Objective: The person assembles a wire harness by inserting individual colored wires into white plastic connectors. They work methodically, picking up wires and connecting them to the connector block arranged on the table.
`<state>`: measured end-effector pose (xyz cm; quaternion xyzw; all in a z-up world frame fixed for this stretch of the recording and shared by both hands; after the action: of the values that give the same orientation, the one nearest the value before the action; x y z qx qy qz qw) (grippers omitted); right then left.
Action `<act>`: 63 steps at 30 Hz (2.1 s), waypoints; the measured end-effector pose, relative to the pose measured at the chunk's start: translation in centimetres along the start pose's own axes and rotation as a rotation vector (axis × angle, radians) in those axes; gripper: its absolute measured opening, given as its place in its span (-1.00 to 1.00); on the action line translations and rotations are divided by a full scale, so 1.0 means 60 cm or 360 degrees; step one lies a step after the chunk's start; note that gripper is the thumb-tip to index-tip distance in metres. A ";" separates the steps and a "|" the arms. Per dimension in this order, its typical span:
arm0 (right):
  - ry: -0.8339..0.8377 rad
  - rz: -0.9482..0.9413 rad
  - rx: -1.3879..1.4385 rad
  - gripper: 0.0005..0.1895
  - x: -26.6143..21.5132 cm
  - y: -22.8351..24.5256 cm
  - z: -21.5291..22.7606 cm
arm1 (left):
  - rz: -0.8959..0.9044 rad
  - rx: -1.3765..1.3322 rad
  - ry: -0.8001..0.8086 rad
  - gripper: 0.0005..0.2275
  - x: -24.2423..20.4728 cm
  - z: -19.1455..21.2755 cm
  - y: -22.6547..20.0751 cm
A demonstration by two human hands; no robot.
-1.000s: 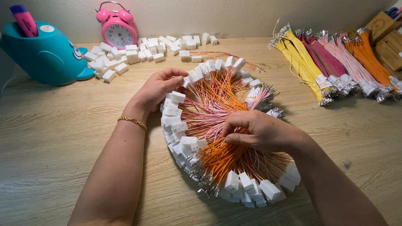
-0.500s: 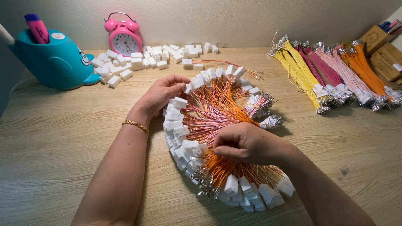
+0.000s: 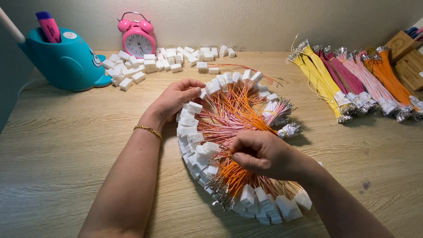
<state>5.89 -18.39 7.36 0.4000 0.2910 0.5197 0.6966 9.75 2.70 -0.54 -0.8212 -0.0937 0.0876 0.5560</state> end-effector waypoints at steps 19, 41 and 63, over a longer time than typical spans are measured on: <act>-0.0836 -0.0507 0.0239 -0.78 0.182 -0.119 0.086 | 0.0091 -0.0017 -0.0055 -0.75 0.020 0.014 0.012; -0.1020 -0.0421 -0.0115 -0.89 0.160 -0.110 0.088 | 0.0114 0.0036 -0.0068 -0.82 -0.010 0.002 -0.003; -0.1064 -0.0184 -0.0542 -0.85 0.159 -0.083 0.080 | 0.0157 -0.0050 0.0127 -0.69 0.019 0.018 0.032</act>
<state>15.06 -11.17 5.66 0.4089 -0.0208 0.3613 0.8378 10.68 3.25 -2.73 -0.8363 -0.0324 0.0807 0.5413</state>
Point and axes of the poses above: each hand's wrist, its own x-axis towards the middle knuckle, its own z-axis out of the back of the hand, y = z × x, the point moved 10 cm from there along x, towards the middle knuckle
